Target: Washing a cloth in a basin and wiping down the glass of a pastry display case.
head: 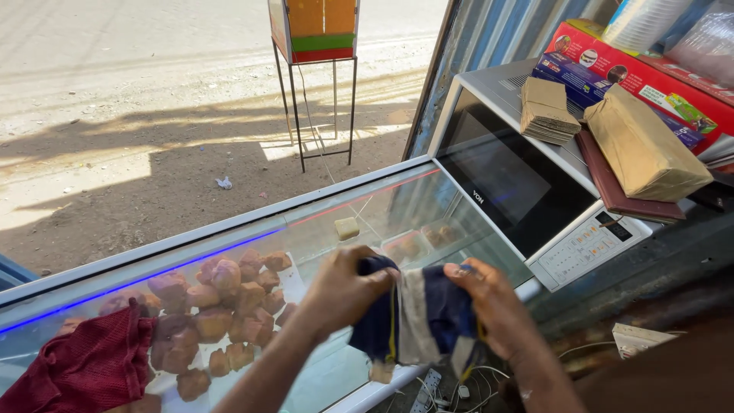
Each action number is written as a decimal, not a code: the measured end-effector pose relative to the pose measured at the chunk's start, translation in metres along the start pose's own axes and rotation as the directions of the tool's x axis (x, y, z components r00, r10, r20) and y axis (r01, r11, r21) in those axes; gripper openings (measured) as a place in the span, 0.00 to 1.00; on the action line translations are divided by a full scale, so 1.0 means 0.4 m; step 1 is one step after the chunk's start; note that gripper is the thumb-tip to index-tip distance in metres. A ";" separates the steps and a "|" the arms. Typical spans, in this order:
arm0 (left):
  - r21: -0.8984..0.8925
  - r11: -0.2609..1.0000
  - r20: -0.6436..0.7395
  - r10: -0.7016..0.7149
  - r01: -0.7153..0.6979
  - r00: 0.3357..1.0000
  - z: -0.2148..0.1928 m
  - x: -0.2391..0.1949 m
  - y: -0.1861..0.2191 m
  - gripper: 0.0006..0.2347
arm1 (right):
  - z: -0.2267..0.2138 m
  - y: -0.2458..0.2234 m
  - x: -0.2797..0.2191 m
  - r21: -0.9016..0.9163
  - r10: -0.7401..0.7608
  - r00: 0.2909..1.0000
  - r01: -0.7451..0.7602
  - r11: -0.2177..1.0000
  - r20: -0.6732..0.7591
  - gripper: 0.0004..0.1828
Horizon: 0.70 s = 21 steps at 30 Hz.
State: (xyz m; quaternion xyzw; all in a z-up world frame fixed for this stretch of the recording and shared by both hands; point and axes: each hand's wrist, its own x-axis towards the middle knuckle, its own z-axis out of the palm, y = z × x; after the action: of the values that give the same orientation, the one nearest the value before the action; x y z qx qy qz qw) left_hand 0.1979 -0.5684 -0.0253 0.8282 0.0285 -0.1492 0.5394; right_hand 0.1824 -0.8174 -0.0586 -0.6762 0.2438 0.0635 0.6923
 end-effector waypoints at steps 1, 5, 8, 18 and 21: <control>0.096 0.993 0.028 0.067 -0.070 0.997 0.040 -0.001 -0.006 0.14 | 0.005 0.042 0.009 0.035 -0.049 0.984 0.043 0.998 0.172 0.17; 0.014 0.965 0.298 0.246 -0.262 0.922 0.095 -0.056 0.022 0.08 | 0.037 0.060 -0.019 0.060 -0.064 0.973 0.052 0.997 0.221 0.23; -0.438 0.897 0.359 0.112 0.061 0.926 0.097 -0.037 -0.015 0.23 | -0.014 0.063 0.022 0.244 -0.095 0.983 0.054 0.968 0.158 0.25; -0.486 0.865 0.006 -0.144 0.129 0.990 -0.073 -0.078 -0.144 0.13 | -0.271 0.137 0.145 -0.776 -0.729 0.684 0.455 0.438 -0.011 0.22; -0.479 0.862 -0.035 -0.205 0.163 0.978 -0.084 -0.068 -0.185 0.13 | -0.258 0.281 0.264 -0.796 -0.659 0.713 0.531 0.289 0.237 0.30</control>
State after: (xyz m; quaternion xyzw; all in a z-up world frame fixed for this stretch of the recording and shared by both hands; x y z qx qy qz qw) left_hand 0.1637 -0.5043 -0.0707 0.6702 0.1660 -0.1532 0.7070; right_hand 0.2016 -0.9341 -0.2015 -0.9584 -0.0388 -0.1398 0.2457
